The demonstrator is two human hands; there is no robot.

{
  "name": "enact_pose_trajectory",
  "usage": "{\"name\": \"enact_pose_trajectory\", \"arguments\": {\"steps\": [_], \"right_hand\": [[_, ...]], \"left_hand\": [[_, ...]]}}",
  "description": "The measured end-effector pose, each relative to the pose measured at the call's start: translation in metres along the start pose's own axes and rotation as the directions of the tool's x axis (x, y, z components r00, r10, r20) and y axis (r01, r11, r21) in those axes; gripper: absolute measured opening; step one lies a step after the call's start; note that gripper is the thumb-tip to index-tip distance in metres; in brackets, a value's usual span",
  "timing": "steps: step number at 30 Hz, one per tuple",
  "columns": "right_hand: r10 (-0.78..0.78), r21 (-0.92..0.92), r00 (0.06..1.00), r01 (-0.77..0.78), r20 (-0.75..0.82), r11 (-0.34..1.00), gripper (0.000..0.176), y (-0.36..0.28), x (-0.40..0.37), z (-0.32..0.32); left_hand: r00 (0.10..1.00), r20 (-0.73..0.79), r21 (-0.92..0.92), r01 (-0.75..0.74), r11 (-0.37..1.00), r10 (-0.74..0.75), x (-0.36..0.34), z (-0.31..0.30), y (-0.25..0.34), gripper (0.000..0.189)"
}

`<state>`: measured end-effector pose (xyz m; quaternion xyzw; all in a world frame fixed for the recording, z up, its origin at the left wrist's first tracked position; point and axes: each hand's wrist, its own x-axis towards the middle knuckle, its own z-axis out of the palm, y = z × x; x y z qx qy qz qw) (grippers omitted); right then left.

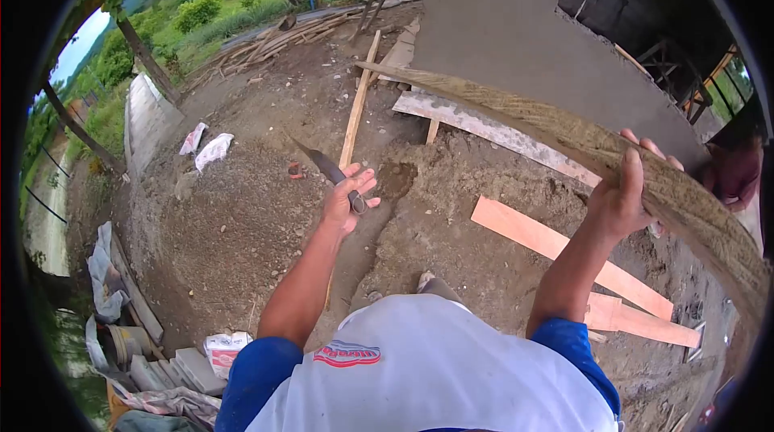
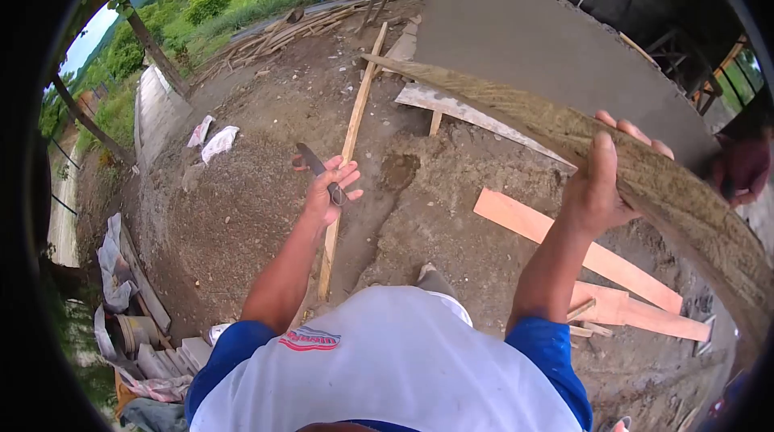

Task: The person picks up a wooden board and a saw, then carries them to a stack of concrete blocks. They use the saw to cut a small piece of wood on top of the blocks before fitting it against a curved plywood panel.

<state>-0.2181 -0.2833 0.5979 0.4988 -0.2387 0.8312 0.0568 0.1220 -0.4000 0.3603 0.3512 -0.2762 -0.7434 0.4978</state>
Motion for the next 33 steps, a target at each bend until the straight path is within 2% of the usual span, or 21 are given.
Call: {"name": "enact_pose_trajectory", "arguments": {"steps": [1, 3, 6, 8, 9, 10, 15, 17, 19, 20, 21, 23, 24, 26, 28, 30, 33], "right_hand": [[0.052, -0.028, 0.998, -0.053, -0.042, 0.998, 0.055, -0.001, -0.017, -0.03], [0.178, -0.004, 0.963, -0.183, -0.201, 0.983, 0.05, -0.012, -0.05, -0.083], [0.292, 0.005, 0.892, -0.309, -0.345, 0.951, 0.049, -0.042, -0.092, -0.169], [0.318, 0.073, 0.887, -0.312, -0.334, 0.947, 0.05, -0.077, -0.107, -0.214], [0.309, 0.005, 0.875, -0.331, -0.373, 0.944, 0.05, -0.095, -0.115, -0.245], [0.323, 0.012, 0.858, -0.348, -0.399, 0.937, 0.05, -0.118, -0.122, -0.269], [0.358, -0.003, 0.792, -0.414, -0.495, 0.91, 0.048, -0.235, -0.131, -0.368], [0.36, -0.013, 0.765, -0.433, -0.535, 0.901, 0.047, -0.278, -0.131, -0.401], [0.367, -0.006, 0.749, -0.444, -0.552, 0.896, 0.048, -0.311, -0.118, -0.423], [0.344, -0.032, 0.742, -0.441, -0.576, 0.897, 0.049, -0.334, -0.115, -0.426], [0.342, -0.054, 0.742, -0.453, -0.576, 0.89, 0.051, -0.344, -0.105, -0.425], [0.3, -0.078, 0.705, -0.45, -0.643, 0.89, 0.056, -0.358, -0.096, -0.424], [0.322, -0.071, 0.701, -0.469, -0.637, 0.88, 0.056, -0.357, -0.093, -0.422], [0.307, -0.074, 0.694, -0.461, -0.651, 0.884, 0.056, -0.349, -0.089, -0.421], [0.3, -0.08, 0.692, -0.459, -0.656, 0.885, 0.057, -0.34, -0.082, -0.421], [0.283, -0.099, 0.693, -0.456, -0.663, 0.884, 0.058, -0.332, -0.076, -0.423], [0.249, -0.139, 0.709, -0.441, -0.66, 0.887, 0.062, -0.324, -0.069, -0.422]], "left_hand": [[0.999, 0.018, 0.043, 0.039, 0.998, -0.04, 0.012, 0.008, -0.013, 0.073], [0.989, 0.04, 0.136, 0.138, 0.981, -0.144, 0.027, 0.026, -0.042, 0.081], [0.972, 0.073, 0.254, 0.2, 0.946, -0.225, 0.04, 0.047, -0.07, 0.085], [0.969, 0.043, 0.316, 0.219, 0.923, -0.245, 0.04, 0.053, -0.086, 0.084], [0.965, 0.029, 0.332, 0.236, 0.913, -0.26, 0.043, 0.053, -0.097, 0.084], [0.959, 0.02, 0.35, 0.259, 0.9, -0.283, 0.046, 0.053, -0.11, 0.083], [0.882, -0.169, 0.251, 0.47, 0.846, -0.44, 0.086, 0.078, -0.202, 0.079], [0.847, -0.277, 0.177, 0.509, 0.843, -0.453, 0.101, 0.104, -0.235, 0.079], [0.787, -0.369, 0.113, 0.567, 0.816, -0.495, 0.117, 0.127, -0.282, 0.079], [0.756, -0.348, 0.102, 0.618, 0.779, -0.554, 0.128, 0.132, -0.304, 0.075], [0.764, -0.301, 0.121, 0.624, 0.772, -0.57, 0.128, 0.145, -0.317, 0.067], [0.814, -0.214, -0.054, 0.542, 0.838, -0.54, 0.116, 0.175, -0.331, 0.058], [0.837, -0.224, -0.088, 0.492, 0.866, -0.498, 0.123, 0.17, -0.337, 0.055], [0.826, -0.296, -0.094, 0.474, 0.876, -0.479, 0.131, 0.17, -0.335, 0.054], [0.85, -0.259, -0.062, 0.459, 0.886, -0.458, 0.141, 0.175, -0.327, 0.053], [0.844, -0.21, -0.006, 0.504, 0.863, -0.494, 0.187, 0.136, -0.342, 0.049], [0.834, -0.233, 0.066, 0.528, 0.847, -0.501, 0.207, 0.132, -0.34, 0.049]]}}
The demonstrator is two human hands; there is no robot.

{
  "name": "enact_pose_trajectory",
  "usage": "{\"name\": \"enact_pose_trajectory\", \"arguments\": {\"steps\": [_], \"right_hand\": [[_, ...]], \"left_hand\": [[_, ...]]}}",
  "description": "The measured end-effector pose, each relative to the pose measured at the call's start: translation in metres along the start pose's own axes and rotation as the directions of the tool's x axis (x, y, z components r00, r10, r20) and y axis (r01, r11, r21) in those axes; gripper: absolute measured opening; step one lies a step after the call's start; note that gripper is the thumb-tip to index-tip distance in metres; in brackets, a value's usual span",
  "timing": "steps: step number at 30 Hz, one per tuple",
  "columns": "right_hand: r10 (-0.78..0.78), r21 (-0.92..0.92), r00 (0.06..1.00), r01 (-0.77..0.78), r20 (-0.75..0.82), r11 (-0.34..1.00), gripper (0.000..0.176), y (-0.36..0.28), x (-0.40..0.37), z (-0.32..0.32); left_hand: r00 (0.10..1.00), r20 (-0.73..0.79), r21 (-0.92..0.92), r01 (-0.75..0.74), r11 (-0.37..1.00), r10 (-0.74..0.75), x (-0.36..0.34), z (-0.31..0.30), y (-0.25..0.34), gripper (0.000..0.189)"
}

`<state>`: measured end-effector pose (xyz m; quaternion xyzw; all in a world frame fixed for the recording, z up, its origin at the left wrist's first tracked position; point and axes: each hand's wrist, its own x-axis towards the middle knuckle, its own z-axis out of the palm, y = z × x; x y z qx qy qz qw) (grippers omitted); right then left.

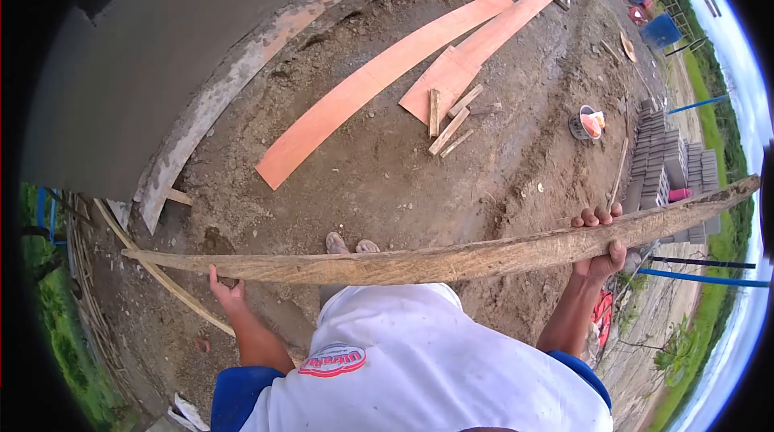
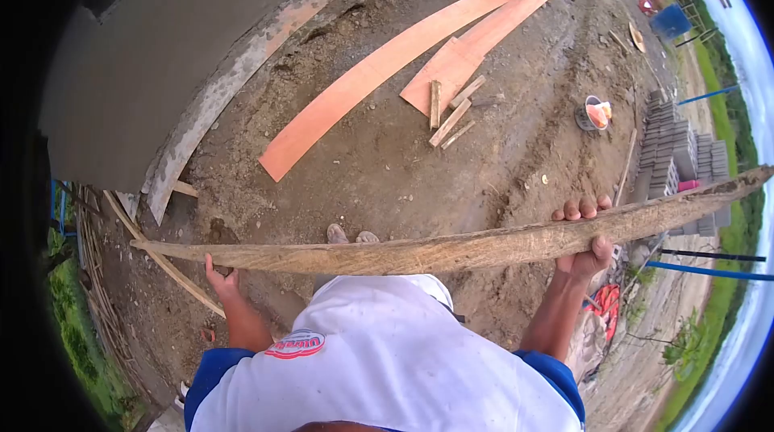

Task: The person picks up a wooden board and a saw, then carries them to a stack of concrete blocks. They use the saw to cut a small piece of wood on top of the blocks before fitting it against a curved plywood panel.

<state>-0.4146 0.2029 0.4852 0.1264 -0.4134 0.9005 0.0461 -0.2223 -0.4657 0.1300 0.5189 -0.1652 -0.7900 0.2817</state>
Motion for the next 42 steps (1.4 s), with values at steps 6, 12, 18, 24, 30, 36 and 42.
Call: {"name": "enact_pose_trajectory", "arguments": {"steps": [6, 12, 18, 24, 30, 36, 42], "right_hand": [[0.017, -0.028, 0.999, -0.018, -0.038, 0.999, 0.07, 0.049, 0.047, -0.01], [-0.529, -0.745, 0.663, -0.065, -0.529, 0.664, 0.075, 0.035, 0.111, -0.056], [-0.418, -0.961, 0.867, 0.271, 0.272, -0.064, 0.065, 0.117, 0.189, 0.118], [0.98, -0.789, 0.112, 0.611, 0.165, 0.064, 0.084, 0.407, 0.233, 0.174], [0.79, -0.806, -0.583, 0.551, -0.189, 0.214, 0.075, 0.526, 0.18, 0.11], [0.882, -0.881, -0.459, 0.455, -0.106, 0.131, 0.057, 0.56, 0.224, 0.017], [0.977, -0.824, -0.211, 0.545, 0.043, 0.154, 0.05, 0.578, 0.291, -0.075]], "left_hand": [[0.997, -0.017, 0.022, -0.071, 0.997, 0.071, 0.033, 0.035, 0.002, 0.048], [0.997, 0.072, -0.118, 0.005, 0.993, 0.003, 0.047, 0.075, -0.049, 0.041], [0.965, 0.212, -0.11, 0.181, 0.977, -0.154, -0.013, 0.13, -0.129, 0.037], [0.914, 0.205, -0.101, 0.376, 0.921, -0.35, -0.062, 0.168, -0.201, 0.035], [0.889, 0.205, -0.109, 0.436, 0.893, -0.409, -0.056, 0.206, -0.258, 0.037], [0.929, 0.168, -0.098, 0.349, 0.932, -0.33, -0.009, 0.267, -0.307, 0.04], [0.946, -0.05, -0.198, 0.306, 0.931, -0.322, 0.012, 0.28, -0.289, 0.038]]}}
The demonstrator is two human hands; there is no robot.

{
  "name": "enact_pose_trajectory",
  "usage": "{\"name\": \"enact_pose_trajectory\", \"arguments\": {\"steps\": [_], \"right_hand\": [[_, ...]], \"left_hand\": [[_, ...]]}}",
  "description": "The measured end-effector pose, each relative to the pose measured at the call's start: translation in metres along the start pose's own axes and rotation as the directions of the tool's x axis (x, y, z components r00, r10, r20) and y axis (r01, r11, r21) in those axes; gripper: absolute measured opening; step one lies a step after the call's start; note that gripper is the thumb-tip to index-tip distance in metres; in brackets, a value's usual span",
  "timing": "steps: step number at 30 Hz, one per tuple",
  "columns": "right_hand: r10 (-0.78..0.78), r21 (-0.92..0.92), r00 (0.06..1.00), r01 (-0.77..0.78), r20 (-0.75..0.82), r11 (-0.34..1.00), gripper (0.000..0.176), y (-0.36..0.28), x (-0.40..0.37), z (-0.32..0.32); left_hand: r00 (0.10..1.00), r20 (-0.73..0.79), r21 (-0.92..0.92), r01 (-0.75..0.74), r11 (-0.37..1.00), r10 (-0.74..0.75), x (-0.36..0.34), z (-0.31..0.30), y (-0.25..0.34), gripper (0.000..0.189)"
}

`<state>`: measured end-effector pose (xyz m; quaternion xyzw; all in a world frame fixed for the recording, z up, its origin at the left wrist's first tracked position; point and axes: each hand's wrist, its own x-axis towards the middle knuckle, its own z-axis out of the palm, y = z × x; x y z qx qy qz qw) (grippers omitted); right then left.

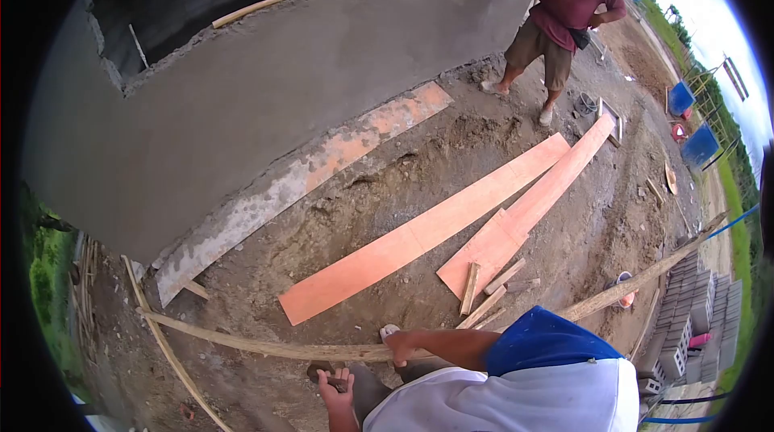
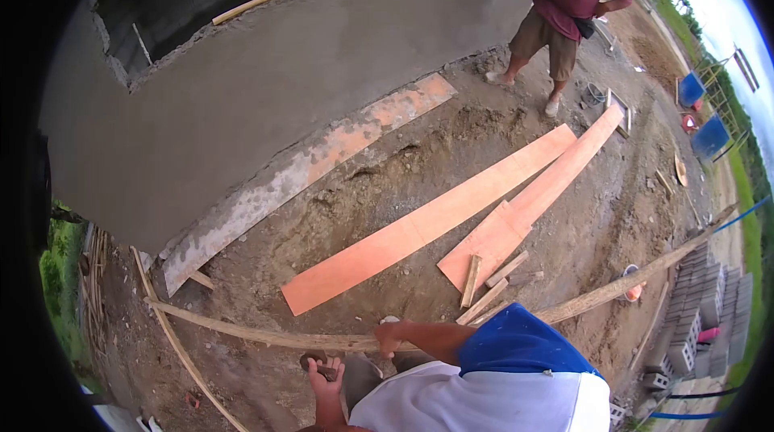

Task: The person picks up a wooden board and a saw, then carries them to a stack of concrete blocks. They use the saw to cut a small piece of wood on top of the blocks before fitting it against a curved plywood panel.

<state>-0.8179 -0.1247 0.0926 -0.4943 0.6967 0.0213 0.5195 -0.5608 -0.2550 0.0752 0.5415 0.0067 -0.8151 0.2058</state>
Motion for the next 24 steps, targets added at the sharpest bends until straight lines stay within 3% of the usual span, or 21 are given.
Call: {"name": "enact_pose_trajectory", "arguments": {"steps": [1, 2, 4, 7, 10, 13, 14, 17, 20, 23, 24], "right_hand": [[0.015, 0.022, 1.0, -0.015, -0.004, 1.0, 0.049, 0.012, -0.021, -0.011], [0.045, 0.084, 0.995, -0.053, 0.086, 0.995, 0.048, 0.002, -0.07, -0.059], [0.077, 0.056, 0.959, -0.096, 0.273, 0.994, 0.057, 0.021, -0.101, -0.088], [0.182, -0.007, 0.953, -0.186, 0.242, 0.983, 0.06, 0.04, -0.151, -0.114], [0.259, -0.073, 0.951, -0.25, 0.166, 0.965, 0.059, 0.051, -0.188, -0.135], [0.352, -0.052, 0.929, -0.348, 0.116, 0.936, 0.056, 0.075, -0.208, -0.125], [0.368, -0.029, 0.922, -0.368, 0.122, 0.93, 0.056, 0.08, -0.21, -0.125], [0.353, -0.032, 0.932, -0.351, 0.085, 0.936, 0.052, 0.079, -0.211, -0.135], [0.367, 0.001, 0.928, -0.368, 0.058, 0.93, 0.044, 0.086, -0.205, -0.133], [0.379, 0.027, 0.925, -0.38, 0.03, 0.925, 0.031, 0.109, -0.198, -0.119], [0.395, 0.022, 0.917, -0.396, 0.057, 0.918, 0.03, 0.118, -0.197, -0.12]], "left_hand": [[0.996, 0.09, -0.036, -0.024, 0.999, 0.027, 0.021, -0.032, 0.014, 0.038], [0.982, 0.181, -0.072, -0.044, 0.996, 0.057, 0.041, -0.057, 0.03, 0.039], [0.99, -0.06, -0.198, -0.135, 0.971, 0.125, 0.059, -0.058, 0.055, 0.045], [0.983, -0.158, -0.335, -0.141, 0.932, 0.092, 0.079, -0.04, 0.087, 0.057], [0.977, -0.144, -0.369, -0.202, 0.907, 0.159, 0.114, -0.03, 0.114, 0.078], [0.884, -0.329, -0.178, -0.405, 0.897, 0.333, 0.108, 0.012, 0.13, 0.095], [0.884, -0.409, -0.215, -0.332, 0.918, 0.224, 0.083, 0.05, 0.137, 0.101], [0.802, -0.574, 0.054, -0.164, 0.985, 0.165, 0.099, 0.065, 0.134, 0.084], [0.94, -0.258, -0.044, -0.243, 0.969, 0.223, 0.137, 0.049, 0.119, 0.065], [0.956, -0.087, -0.028, -0.284, 0.958, 0.281, 0.164, 0.026, 0.111, 0.063], [0.946, -0.153, 0.011, -0.288, 0.957, 0.286, 0.165, 0.035, 0.107, 0.06]]}}
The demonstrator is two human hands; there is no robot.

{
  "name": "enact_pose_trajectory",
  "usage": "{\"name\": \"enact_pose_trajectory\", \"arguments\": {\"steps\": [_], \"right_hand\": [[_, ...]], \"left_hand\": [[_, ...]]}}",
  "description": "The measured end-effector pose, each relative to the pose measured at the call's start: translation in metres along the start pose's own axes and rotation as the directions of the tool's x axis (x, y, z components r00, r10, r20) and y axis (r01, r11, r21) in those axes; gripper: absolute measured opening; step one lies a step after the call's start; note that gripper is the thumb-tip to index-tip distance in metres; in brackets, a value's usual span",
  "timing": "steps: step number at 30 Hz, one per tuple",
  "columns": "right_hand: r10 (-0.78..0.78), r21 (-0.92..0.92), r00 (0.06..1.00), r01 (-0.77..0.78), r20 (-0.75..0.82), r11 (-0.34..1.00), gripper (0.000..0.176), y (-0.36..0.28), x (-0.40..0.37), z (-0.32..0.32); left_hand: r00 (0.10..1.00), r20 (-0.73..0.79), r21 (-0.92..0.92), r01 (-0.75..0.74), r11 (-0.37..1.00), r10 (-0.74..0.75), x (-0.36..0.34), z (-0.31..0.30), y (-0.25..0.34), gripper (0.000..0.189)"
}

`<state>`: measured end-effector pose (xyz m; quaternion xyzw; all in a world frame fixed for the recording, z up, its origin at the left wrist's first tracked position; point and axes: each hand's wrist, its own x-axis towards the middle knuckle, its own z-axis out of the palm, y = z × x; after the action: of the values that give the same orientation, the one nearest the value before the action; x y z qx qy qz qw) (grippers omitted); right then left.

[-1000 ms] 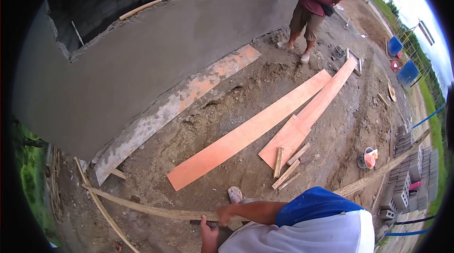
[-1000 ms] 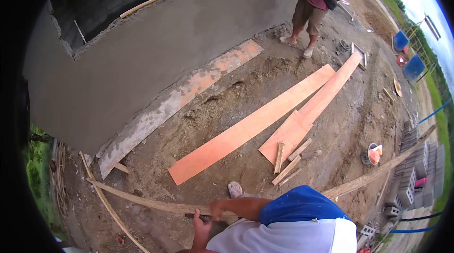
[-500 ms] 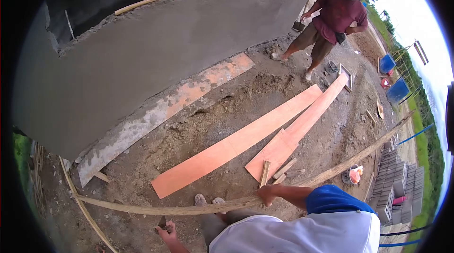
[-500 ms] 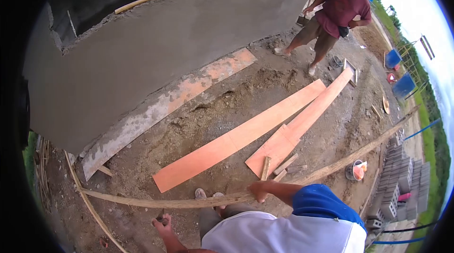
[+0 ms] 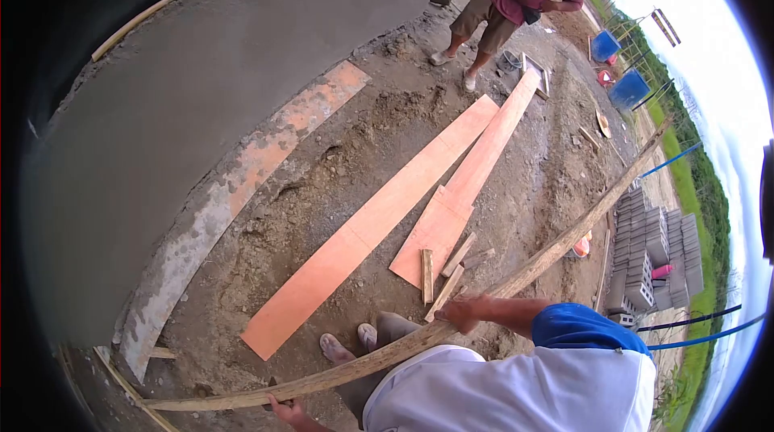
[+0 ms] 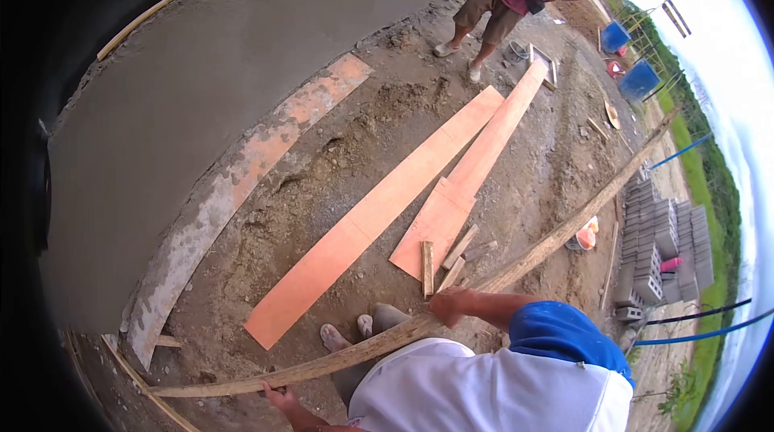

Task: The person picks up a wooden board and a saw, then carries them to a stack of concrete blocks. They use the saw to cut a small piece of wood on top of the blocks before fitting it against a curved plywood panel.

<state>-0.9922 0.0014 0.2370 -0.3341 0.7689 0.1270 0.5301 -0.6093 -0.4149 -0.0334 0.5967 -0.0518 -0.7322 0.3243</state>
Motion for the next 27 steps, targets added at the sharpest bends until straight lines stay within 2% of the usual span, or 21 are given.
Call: {"name": "enact_pose_trajectory", "arguments": {"steps": [2, 3, 4, 6, 7, 8, 9, 10, 12, 14, 15, 17, 18, 20, 21, 24, 26, 27], "right_hand": [[0.029, -0.017, 0.995, -0.027, 0.1, 0.999, 0.034, 0.008, -0.001, -0.026], [0.047, -0.038, 0.985, -0.041, 0.169, 0.998, 0.037, 0.012, -0.006, -0.047], [0.023, -0.131, 0.974, 0.006, 0.224, 0.991, 0.062, 0.023, 0.002, -0.054], [0.009, -0.033, 0.967, -0.001, 0.256, 0.999, 0.091, 0.04, 0.018, -0.074], [-0.057, -0.006, 0.977, 0.06, 0.208, 0.998, 0.109, 0.029, 0.018, -0.097], [-0.084, 0.005, 0.972, 0.084, 0.22, 0.996, 0.113, 0.017, 0.032, -0.108], [-0.253, -0.046, 0.967, 0.254, 0.027, 0.966, 0.118, 0.012, 0.054, -0.096], [-0.333, -0.058, 0.943, 0.332, -0.015, 0.942, 0.11, -0.001, 0.073, -0.092], [-0.281, -0.081, 0.898, 0.325, 0.338, 0.942, 0.069, -0.019, 0.09, -0.1], [-0.405, -0.179, 0.852, 0.478, 0.331, 0.86, 0.052, 0.021, 0.151, -0.043], [-0.46, -0.234, 0.82, 0.548, 0.34, 0.803, 0.044, 0.042, 0.177, -0.023], [-0.478, -0.536, 0.778, 0.628, 0.407, 0.564, 0.039, 0.07, 0.191, -0.023], [-0.488, -0.652, 0.756, 0.64, 0.436, 0.408, 0.038, 0.078, 0.196, -0.022], [-0.49, -0.622, 0.768, 0.631, 0.413, 0.463, 0.038, 0.09, 0.196, -0.034], [-0.491, -0.607, 0.776, 0.622, 0.396, 0.494, 0.039, 0.089, 0.193, -0.038], [-0.398, -0.682, 0.736, 0.669, 0.548, 0.297, 0.037, 0.08, 0.187, -0.05], [-0.364, -0.465, 0.835, 0.536, 0.413, 0.705, 0.032, 0.075, 0.218, -0.004], [-0.317, -0.302, 0.879, 0.43, 0.358, 0.851, 0.033, 0.073, 0.229, 0.015]], "left_hand": [[0.989, -0.144, 0.078, -0.024, 0.997, 0.035, -0.008, 0.015, -0.015, 0.053], [0.991, -0.122, 0.109, -0.031, 0.994, 0.045, -0.015, 0.018, -0.024, 0.054], [0.994, -0.098, 0.136, -0.041, 0.99, 0.055, -0.02, 0.024, -0.036, 0.056], [0.993, -0.099, 0.154, -0.042, 0.987, 0.058, -0.036, 0.036, -0.062, 0.057], [0.991, -0.122, 0.151, -0.031, 0.988, 0.05, -0.047, 0.043, -0.078, 0.057], [0.989, -0.142, 0.147, -0.022, 0.989, 0.043, -0.057, 0.051, -0.096, 0.058], [0.987, -0.157, 0.124, -0.019, 0.992, 0.039, -0.066, 0.064, -0.113, 0.057], [0.985, -0.171, 0.099, -0.01, 0.995, 0.027, -0.078, 0.077, -0.136, 0.057], [0.977, -0.21, 0.123, -0.003, 0.992, 0.029, -0.106, 0.093, -0.172, 0.057], [0.965, -0.255, 0.188, -0.012, 0.982, 0.061, -0.114, 0.101, -0.205, 0.056], [0.974, -0.225, 0.21, 0.01, 0.978, 0.038, -0.114, 0.106, -0.215, 0.054], [0.983, -0.184, 0.253, 0.07, 0.965, -0.023, -0.123, 0.112, -0.239, 0.05], [0.974, -0.224, 0.288, 0.097, 0.953, -0.031, -0.133, 0.121, -0.243, 0.051], [0.956, -0.29, 0.35, 0.142, 0.926, -0.037, -0.165, 0.16, -0.241, 0.053], [0.952, -0.305, 0.36, 0.135, 0.923, -0.02, -0.168, 0.157, -0.24, 0.053], [0.951, -0.31, 0.367, 0.123, 0.922, -0.004, -0.172, 0.152, -0.24, 0.053], [0.959, -0.281, 0.363, 0.133, 0.922, -0.028, -0.171, 0.137, -0.232, 0.054], [0.967, -0.254, 0.343, 0.095, 0.935, -0.005, -0.167, 0.122, -0.227, 0.054]]}}
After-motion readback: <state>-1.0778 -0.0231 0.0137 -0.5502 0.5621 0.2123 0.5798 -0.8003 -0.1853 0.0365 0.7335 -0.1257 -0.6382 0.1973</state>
